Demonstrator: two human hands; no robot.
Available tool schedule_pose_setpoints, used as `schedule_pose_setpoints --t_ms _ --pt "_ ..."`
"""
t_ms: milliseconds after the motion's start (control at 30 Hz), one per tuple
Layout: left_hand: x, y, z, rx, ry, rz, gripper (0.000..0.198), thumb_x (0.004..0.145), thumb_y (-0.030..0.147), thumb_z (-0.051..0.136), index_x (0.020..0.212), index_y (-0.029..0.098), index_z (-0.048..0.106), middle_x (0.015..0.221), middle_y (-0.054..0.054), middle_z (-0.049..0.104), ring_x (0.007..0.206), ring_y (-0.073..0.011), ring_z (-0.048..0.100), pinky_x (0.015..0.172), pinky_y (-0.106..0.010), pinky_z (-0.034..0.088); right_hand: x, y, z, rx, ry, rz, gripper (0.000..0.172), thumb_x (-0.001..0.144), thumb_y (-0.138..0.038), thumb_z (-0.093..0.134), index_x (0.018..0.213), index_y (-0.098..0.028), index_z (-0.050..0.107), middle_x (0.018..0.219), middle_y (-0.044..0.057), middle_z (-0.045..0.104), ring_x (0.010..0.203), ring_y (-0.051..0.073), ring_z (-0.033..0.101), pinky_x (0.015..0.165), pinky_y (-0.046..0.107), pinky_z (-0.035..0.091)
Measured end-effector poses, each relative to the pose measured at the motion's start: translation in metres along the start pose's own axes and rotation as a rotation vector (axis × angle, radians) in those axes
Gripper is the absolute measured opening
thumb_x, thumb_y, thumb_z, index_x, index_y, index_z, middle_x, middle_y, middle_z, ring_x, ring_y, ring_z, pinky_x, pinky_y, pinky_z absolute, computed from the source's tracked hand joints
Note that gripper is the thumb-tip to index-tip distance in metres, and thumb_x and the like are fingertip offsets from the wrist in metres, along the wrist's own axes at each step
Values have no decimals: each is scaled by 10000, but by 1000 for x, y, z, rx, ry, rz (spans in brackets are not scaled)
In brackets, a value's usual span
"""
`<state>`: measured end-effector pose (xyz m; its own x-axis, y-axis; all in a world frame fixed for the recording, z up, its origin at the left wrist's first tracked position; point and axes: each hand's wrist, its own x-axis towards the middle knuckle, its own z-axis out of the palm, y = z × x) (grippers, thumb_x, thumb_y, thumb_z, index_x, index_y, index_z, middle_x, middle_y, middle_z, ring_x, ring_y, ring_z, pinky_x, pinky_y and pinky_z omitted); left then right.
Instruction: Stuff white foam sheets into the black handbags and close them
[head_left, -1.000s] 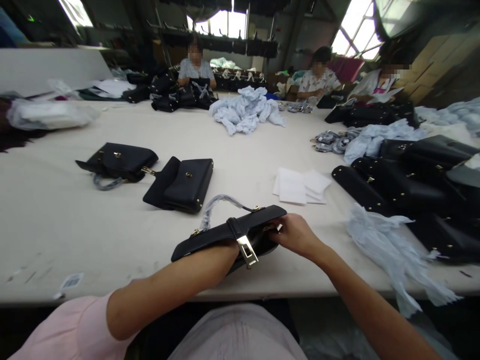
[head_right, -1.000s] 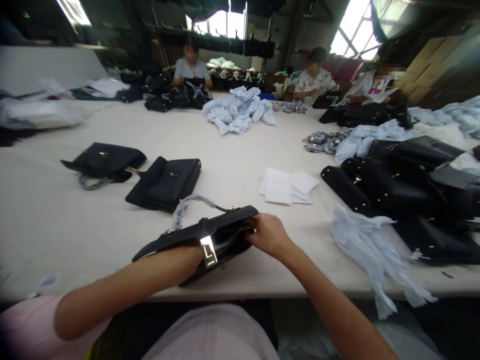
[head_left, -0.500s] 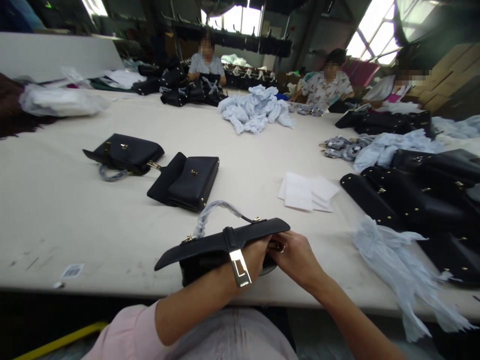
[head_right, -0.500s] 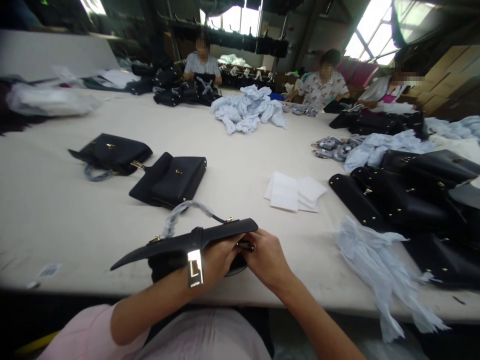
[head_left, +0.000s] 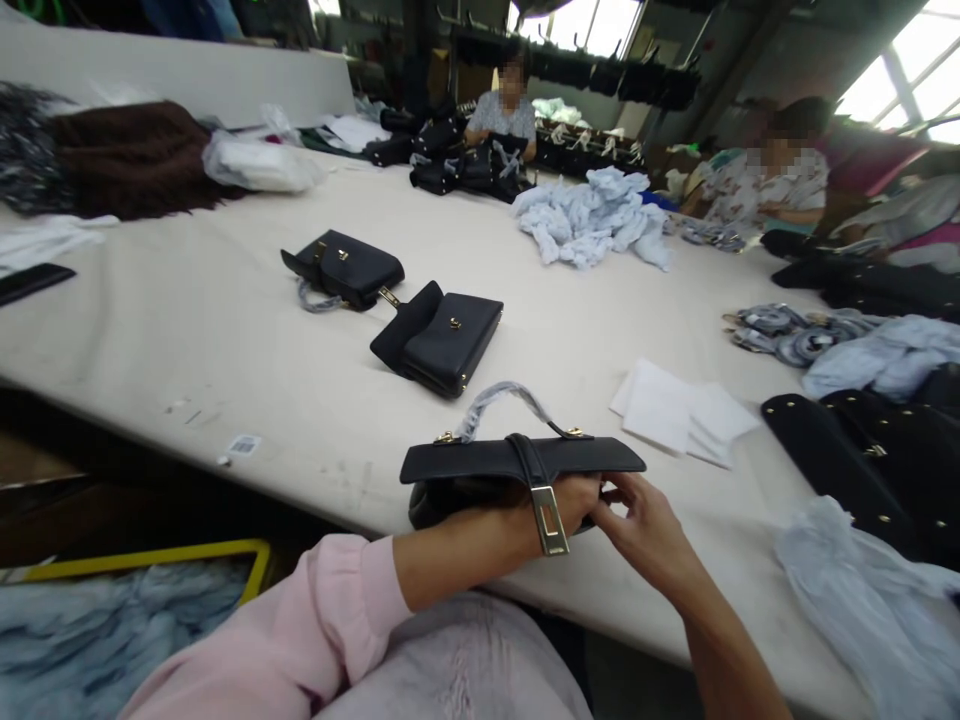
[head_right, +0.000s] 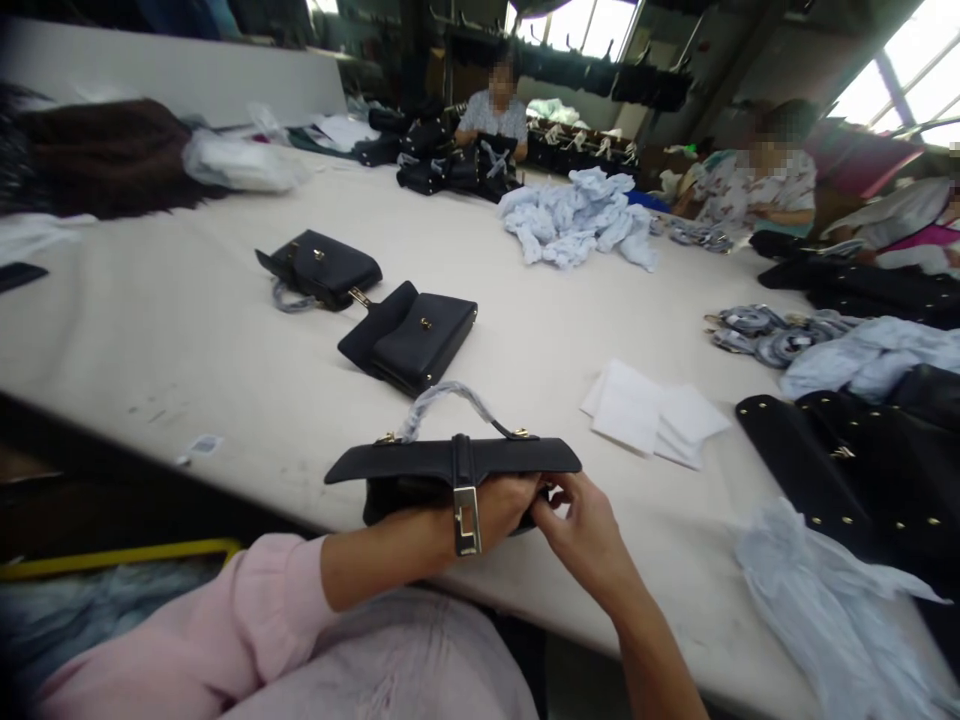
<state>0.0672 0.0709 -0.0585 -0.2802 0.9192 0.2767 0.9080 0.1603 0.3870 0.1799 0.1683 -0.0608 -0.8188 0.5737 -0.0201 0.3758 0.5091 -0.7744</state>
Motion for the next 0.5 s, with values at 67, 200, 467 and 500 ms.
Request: schedule_pose_setpoints --t_ms 67,200,467,500 --pt "-1 -1 -1 27 -6 25 246 889 108 454 1065 192 605 1157 -89 642 1131 -247 603 1027 -357 463 1 0 1 6 5 25 242 723 -235 524 916 -177 657 886 54 681 707 183 628 637 314 532" --pt "-6 -2 -7 83 39 -19 302 933 114 354 1089 210 593 1140 -83 654 1086 -232 627 1016 -380 462 0 -8 -3 -99 -15 22 255 720 -234 541 933 -207 679 895 41 688 702 176 623 625 296 504" --pt "-33 -14 -40 157 -58 -19 275 873 138 462 1083 168 637 998 -126 710 913 -309 672 777 -430 536 8 -36 -17 -804 -72 82 152 766 -358 648 859 -388 766 800 45 743 704 263 660 567 313 333" --pt "-38 -19 -44 169 -52 -48 241 869 154 470 1014 168 662 907 -117 722 817 -303 685 692 -407 537 9 -37 -20 -808 -71 74 157 764 -359 652 868 -385 766 801 45 747 711 260 665 569 308 331"
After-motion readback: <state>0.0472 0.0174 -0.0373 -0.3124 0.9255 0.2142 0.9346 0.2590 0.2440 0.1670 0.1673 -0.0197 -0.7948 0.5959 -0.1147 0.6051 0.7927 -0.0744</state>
